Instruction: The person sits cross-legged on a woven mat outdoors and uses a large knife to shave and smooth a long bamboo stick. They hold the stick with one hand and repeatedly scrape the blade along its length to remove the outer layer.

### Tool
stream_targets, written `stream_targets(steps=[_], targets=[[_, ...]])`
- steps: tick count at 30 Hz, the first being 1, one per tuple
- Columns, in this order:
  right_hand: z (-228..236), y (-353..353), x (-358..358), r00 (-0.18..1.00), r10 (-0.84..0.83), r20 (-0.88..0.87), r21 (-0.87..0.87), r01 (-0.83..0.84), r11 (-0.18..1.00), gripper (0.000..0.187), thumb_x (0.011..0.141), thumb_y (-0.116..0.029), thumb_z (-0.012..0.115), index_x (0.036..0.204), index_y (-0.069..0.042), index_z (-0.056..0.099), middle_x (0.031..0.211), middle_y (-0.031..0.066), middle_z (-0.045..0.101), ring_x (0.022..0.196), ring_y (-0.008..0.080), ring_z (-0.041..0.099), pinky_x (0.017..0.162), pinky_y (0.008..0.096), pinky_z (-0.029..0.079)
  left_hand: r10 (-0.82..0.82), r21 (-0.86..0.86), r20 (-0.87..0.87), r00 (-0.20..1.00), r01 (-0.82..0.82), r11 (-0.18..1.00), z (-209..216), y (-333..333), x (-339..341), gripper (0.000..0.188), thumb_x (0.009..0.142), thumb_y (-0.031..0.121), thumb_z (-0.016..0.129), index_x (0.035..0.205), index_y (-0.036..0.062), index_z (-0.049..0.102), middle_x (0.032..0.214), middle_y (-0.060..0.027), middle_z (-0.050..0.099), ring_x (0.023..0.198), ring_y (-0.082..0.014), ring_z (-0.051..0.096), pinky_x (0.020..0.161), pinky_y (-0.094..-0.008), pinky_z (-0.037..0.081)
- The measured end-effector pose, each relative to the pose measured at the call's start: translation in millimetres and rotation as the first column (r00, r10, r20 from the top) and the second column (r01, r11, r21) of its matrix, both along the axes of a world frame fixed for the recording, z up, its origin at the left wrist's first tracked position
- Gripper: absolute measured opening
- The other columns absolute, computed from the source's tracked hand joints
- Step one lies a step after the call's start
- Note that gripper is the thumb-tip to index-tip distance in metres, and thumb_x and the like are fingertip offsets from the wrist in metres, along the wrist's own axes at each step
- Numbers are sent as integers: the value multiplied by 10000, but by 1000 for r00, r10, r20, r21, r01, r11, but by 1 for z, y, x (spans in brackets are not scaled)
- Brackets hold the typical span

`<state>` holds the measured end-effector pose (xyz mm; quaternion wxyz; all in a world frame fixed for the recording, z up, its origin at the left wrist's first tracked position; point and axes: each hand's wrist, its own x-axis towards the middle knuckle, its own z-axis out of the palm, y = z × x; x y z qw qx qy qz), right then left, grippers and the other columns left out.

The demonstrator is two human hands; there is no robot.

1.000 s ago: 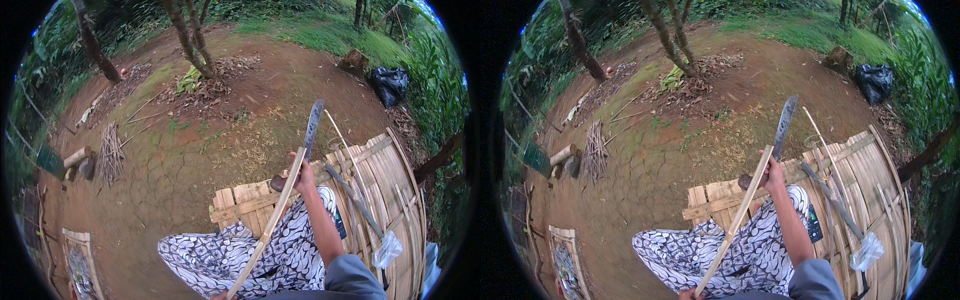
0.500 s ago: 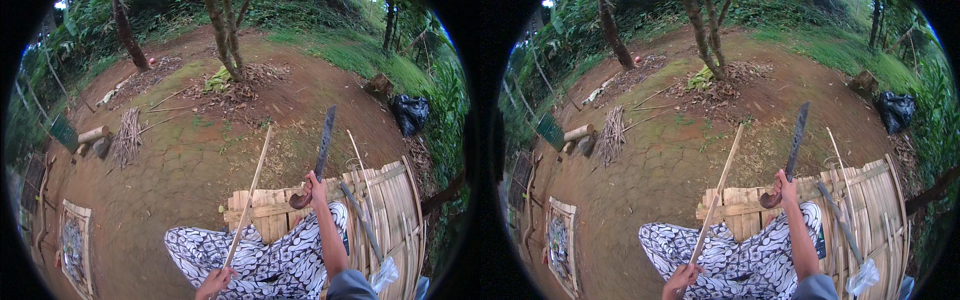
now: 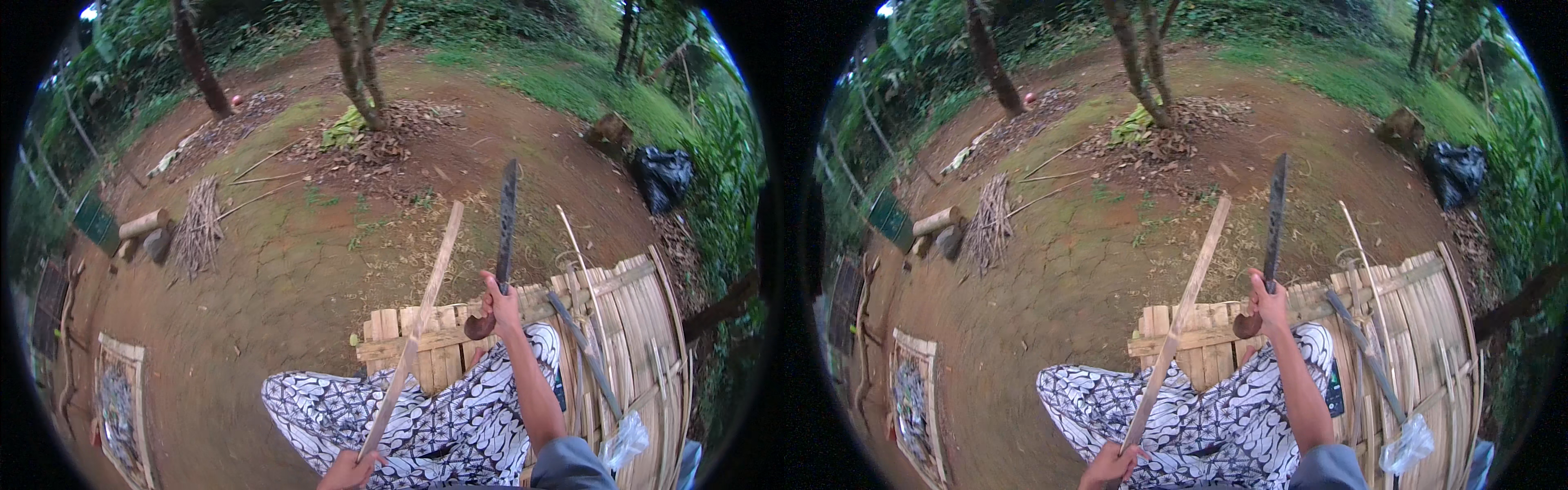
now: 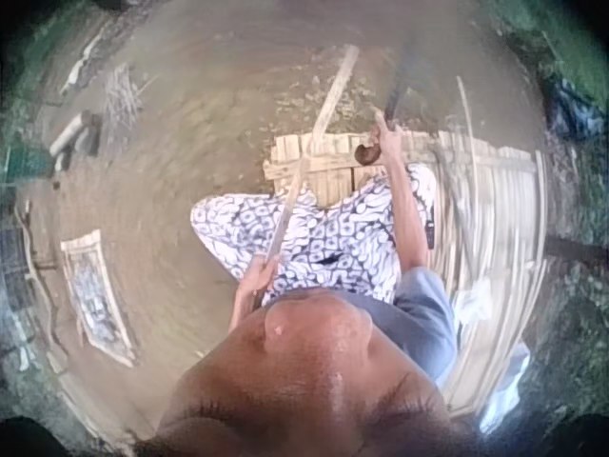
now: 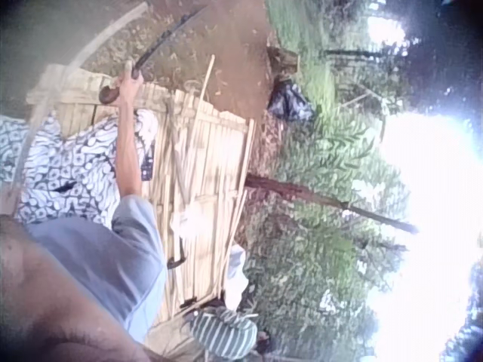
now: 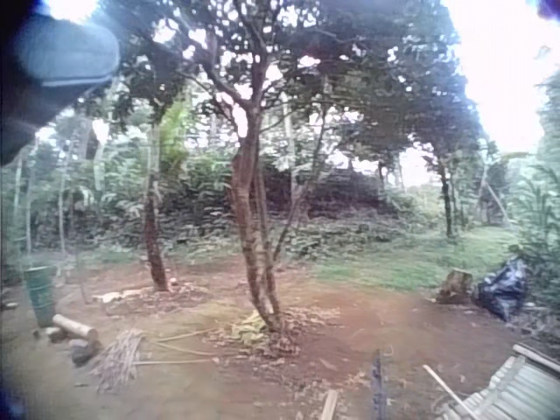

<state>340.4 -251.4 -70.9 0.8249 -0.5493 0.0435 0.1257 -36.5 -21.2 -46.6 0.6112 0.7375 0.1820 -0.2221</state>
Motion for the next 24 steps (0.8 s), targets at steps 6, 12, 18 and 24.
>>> stream_targets(steps=[6,12,18,24], targets=[[-5,-5,15,994,-103,-42,252,111,961,447,912,-396,564,1260,-117,533,578,-49,398,414,52,360,385,224,341,23,-18,-205,978,-27,999,-2,-2,-56,312,897,338,603,907,29,642,654,6,558,622,-86,515,530,-267,421],[7,-15,12,988,-155,-8,442,143,886,262,921,-372,554,826,-129,530,549,-56,377,419,49,353,392,210,338,129,-180,-265,955,-181,967,6,-12,-69,302,895,300,615,1006,19,628,788,-24,627,720,-99,556,593,-288,444],[0,-29,14,979,-195,-66,576,197,793,214,921,-275,568,789,-120,502,542,-40,355,440,89,340,459,263,327,78,50,-216,973,-68,996,3,-8,-50,334,913,323,567,797,26,665,596,-7,575,549,-96,521,496,-276,409],[5,-23,12,980,-184,-81,511,199,836,147,927,-254,559,979,-116,561,548,-35,340,439,85,342,439,247,317,247,166,-1,969,-243,956,-42,7,-45,380,951,338,485,747,39,602,534,28,497,484,-68,469,422,-254,339]])
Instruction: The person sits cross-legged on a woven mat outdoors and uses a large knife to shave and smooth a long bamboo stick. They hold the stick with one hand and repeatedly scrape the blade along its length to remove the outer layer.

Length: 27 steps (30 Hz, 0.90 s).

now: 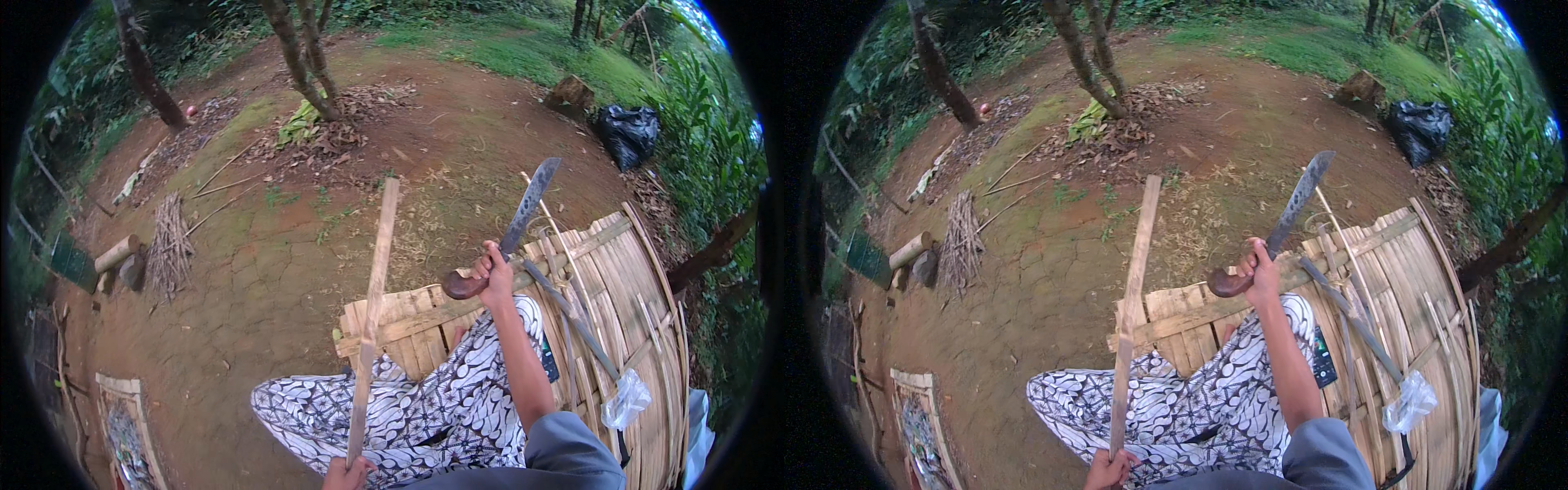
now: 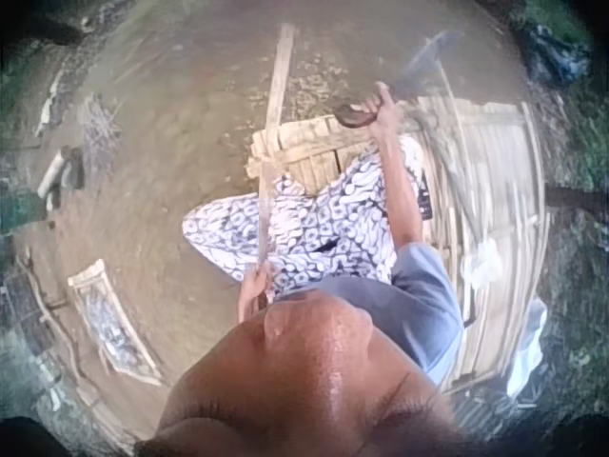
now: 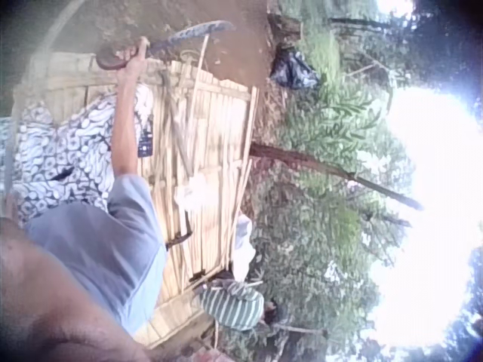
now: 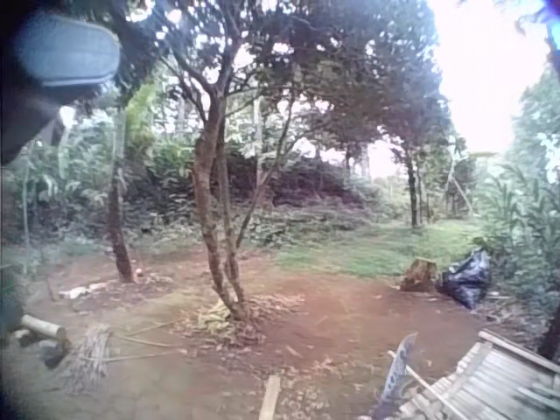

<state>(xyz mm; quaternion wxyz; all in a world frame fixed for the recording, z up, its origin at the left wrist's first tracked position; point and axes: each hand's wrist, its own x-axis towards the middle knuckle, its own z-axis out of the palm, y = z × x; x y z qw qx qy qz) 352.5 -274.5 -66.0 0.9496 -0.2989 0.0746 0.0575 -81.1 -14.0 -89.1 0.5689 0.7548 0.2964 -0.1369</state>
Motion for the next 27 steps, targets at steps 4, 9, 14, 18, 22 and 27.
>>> stream_targets(steps=[4,9,14,18,22,27], targets=[[4,1,-6,998,36,-49,-291,-48,956,347,923,-183,562,1259,-127,495,556,-38,356,425,79,356,411,252,327,12,-275,91,996,13,961,59,4,61,403,1001,283,367,814,-25,548,478,-21,454,363,-97,437,362,-254,365],[-21,30,-8,998,40,42,-820,11,572,287,864,-231,645,1083,-48,619,537,-35,438,439,67,403,420,264,325,151,-235,147,978,-114,965,66,8,85,304,997,256,379,873,2,490,500,-13,449,348,-99,423,341,-241,345],[-16,38,-19,947,182,265,-934,205,294,258,824,-241,688,745,-6,618,515,-37,457,460,50,384,431,258,302,239,-265,188,953,-185,946,65,5,92,327,995,263,400,809,16,507,577,-42,515,441,-116,507,420,-264,417],[-6,44,-28,885,224,409,-889,332,314,246,814,-219,693,756,-3,588,540,-29,462,482,49,387,444,245,302,244,-332,309,919,-136,933,59,-1,91,324,995,259,412,991,-28,563,651,-48,554,511,-116,542,467,-265,438],[-14,44,-24,798,202,568,-818,520,247,217,804,-191,692,802,1,590,559,-13,484,507,54,411,466,237,319,334,-409,372,866,-170,896,55,-6,91,354,994,234,415,1184,-48,516,742,-61,570,527,-107,539,462,-246,419],[-4,43,-32,855,250,455,-881,391,268,271,822,-258,666,762,0,605,543,10,495,488,85,427,463,269,336,356,-412,360,862,-196,890,61,-11,94,361,990,220,431,1221,-51,495,700,-34,518,489,-73,456,445,-212,367]])
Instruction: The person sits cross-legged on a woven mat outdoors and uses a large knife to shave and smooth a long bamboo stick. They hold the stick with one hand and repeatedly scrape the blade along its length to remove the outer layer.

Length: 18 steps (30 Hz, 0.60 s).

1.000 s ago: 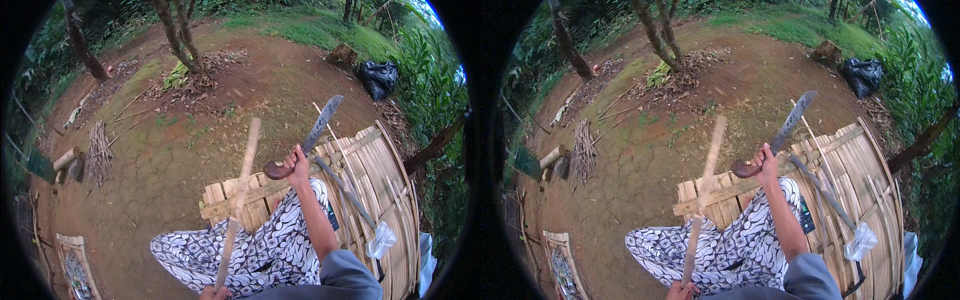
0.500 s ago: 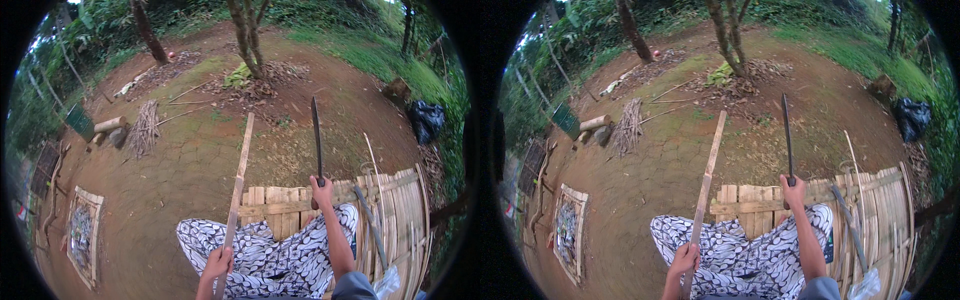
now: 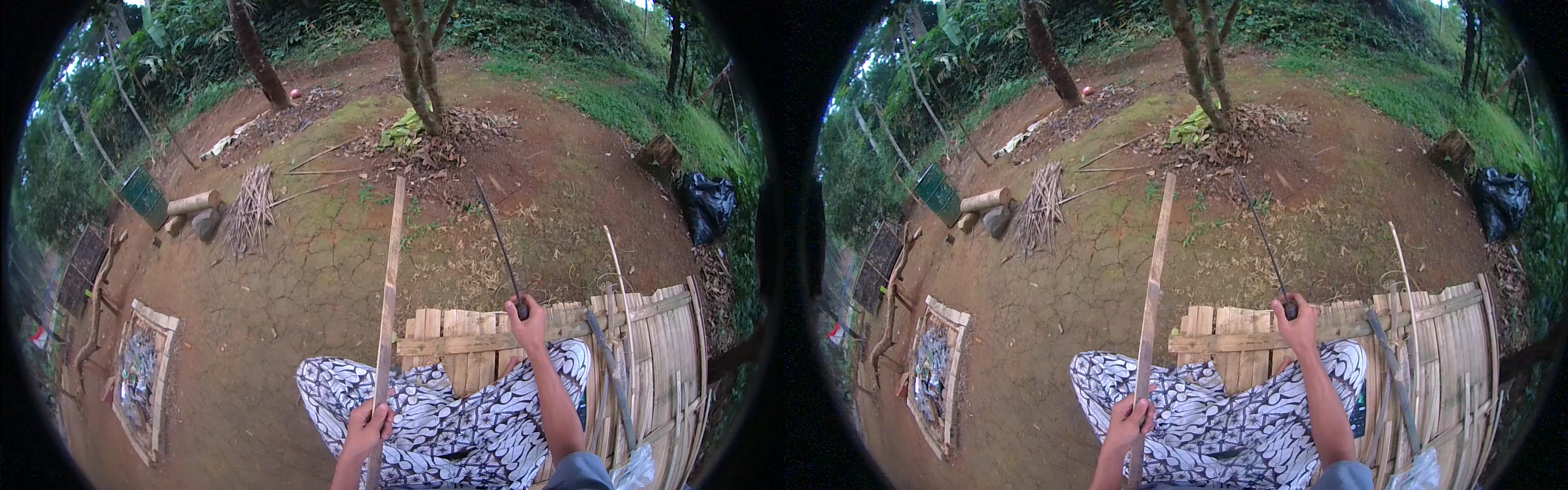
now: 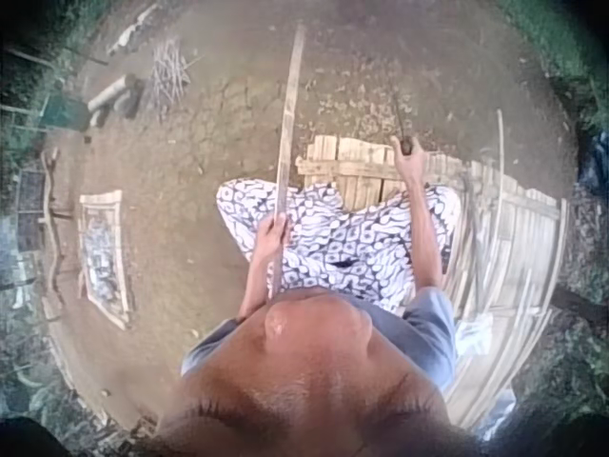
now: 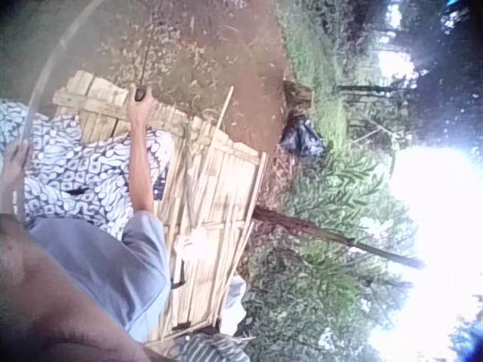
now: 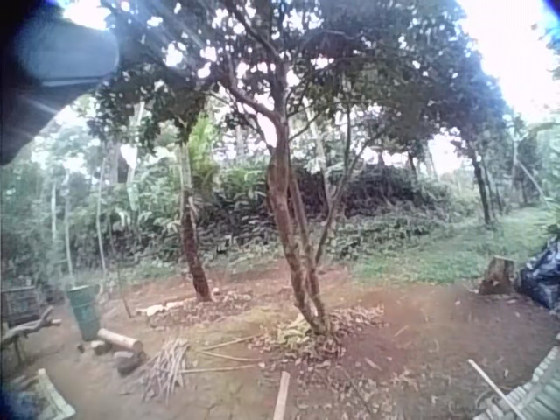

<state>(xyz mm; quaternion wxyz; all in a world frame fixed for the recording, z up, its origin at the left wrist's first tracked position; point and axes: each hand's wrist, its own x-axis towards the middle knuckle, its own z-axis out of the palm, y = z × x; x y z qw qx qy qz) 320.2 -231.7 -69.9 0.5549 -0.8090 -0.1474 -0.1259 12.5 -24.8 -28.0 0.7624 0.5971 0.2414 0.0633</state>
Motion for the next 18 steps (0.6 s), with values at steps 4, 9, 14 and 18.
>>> stream_targets(steps=[4,9,14,18], targets=[[6,-2,-2,994,27,-109,8,-27,1000,316,847,-278,639,729,13,608,532,-17,458,499,58,387,455,256,308,5,-42,44,999,-3,999,-6,0,-3,322,983,237,449,1125,-39,535,655,-25,483,479,-77,426,439,-209,352],[-5,-9,4,997,21,-72,-15,-22,1000,358,849,-273,640,649,8,544,501,-26,405,493,61,338,439,277,274,30,-214,67,997,-15,977,-6,9,-4,397,979,342,436,987,-35,561,650,-44,495,498,-110,473,452,-236,388],[-10,-10,8,1000,14,-14,-58,-15,998,402,858,-283,628,605,-1,494,492,-20,384,490,71,316,435,298,263,-20,-94,160,987,36,995,18,23,11,456,979,341,424,1155,-72,506,737,-86,563,562,-153,534,505,-270,441],[-14,-9,9,999,4,36,-79,-1,997,399,863,-299,616,618,0,517,490,-5,424,473,77,370,440,296,302,16,-159,290,957,32,987,41,20,22,444,961,266,469,1276,-40,404,874,-138,599,615,-175,551,553,-308,460]])
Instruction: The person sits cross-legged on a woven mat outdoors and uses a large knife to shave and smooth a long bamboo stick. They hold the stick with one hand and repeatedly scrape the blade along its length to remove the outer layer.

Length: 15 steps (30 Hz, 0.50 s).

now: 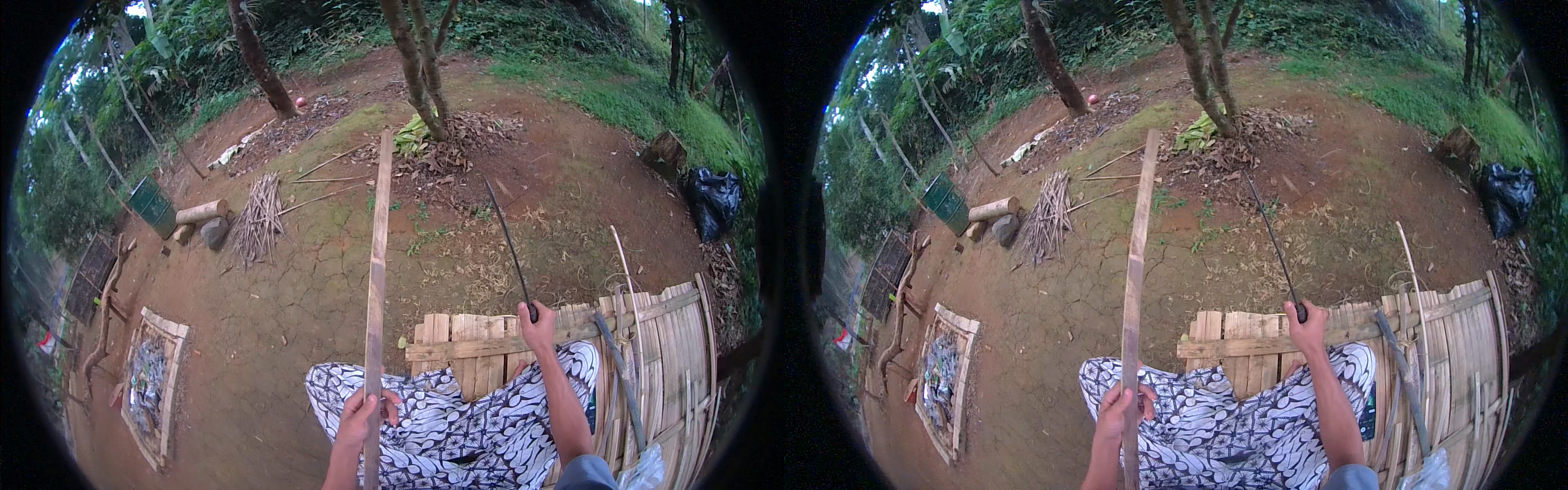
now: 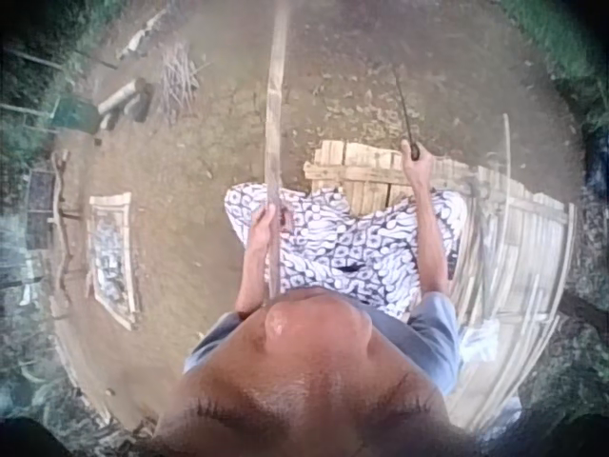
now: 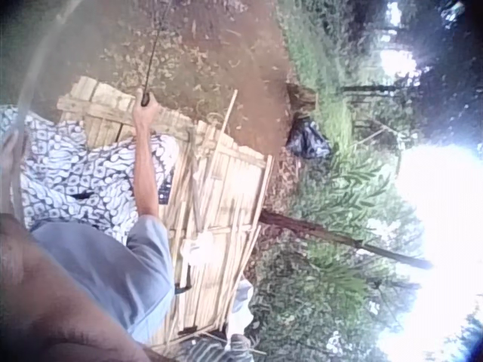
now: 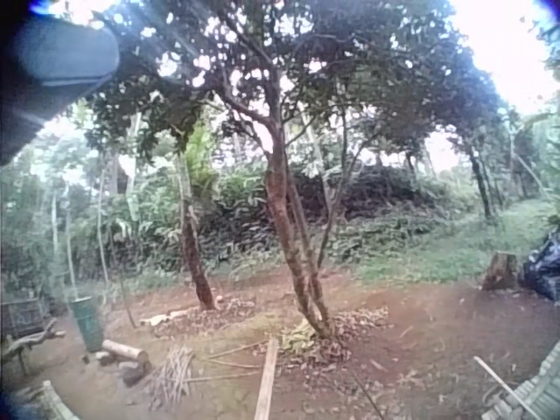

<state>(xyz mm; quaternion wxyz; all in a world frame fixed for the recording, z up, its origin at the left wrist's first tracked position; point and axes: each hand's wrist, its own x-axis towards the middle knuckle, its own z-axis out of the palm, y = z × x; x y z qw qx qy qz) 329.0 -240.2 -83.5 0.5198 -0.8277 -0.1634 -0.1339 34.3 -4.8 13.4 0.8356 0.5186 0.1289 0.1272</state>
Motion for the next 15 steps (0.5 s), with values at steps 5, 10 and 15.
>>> stream_targets(steps=[5,10,15], targets=[[-10,3,1,997,15,-71,139,-5,990,377,853,-297,620,663,14,530,501,68,384,462,137,339,452,329,296,1,-153,186,983,28,988,-8,17,5,408,912,219,554,1225,-8,423,853,-131,598,550,-158,508,474,-292,397],[-12,0,3,979,69,-192,234,-23,972,354,865,-280,600,689,21,540,508,32,369,485,95,345,449,310,290,-92,-507,378,921,290,812,-17,43,7,527,885,459,541,1170,21,478,919,-140,552,612,-137,484,514,-259,382],[-23,-6,7,982,45,-184,162,-15,987,335,860,-279,601,719,20,549,501,39,407,469,119,366,450,324,300,-213,-448,268,940,317,836,16,35,24,754,874,571,468,1369,17,343,1004,-166,536,622,-151,444,558,-254,372]])
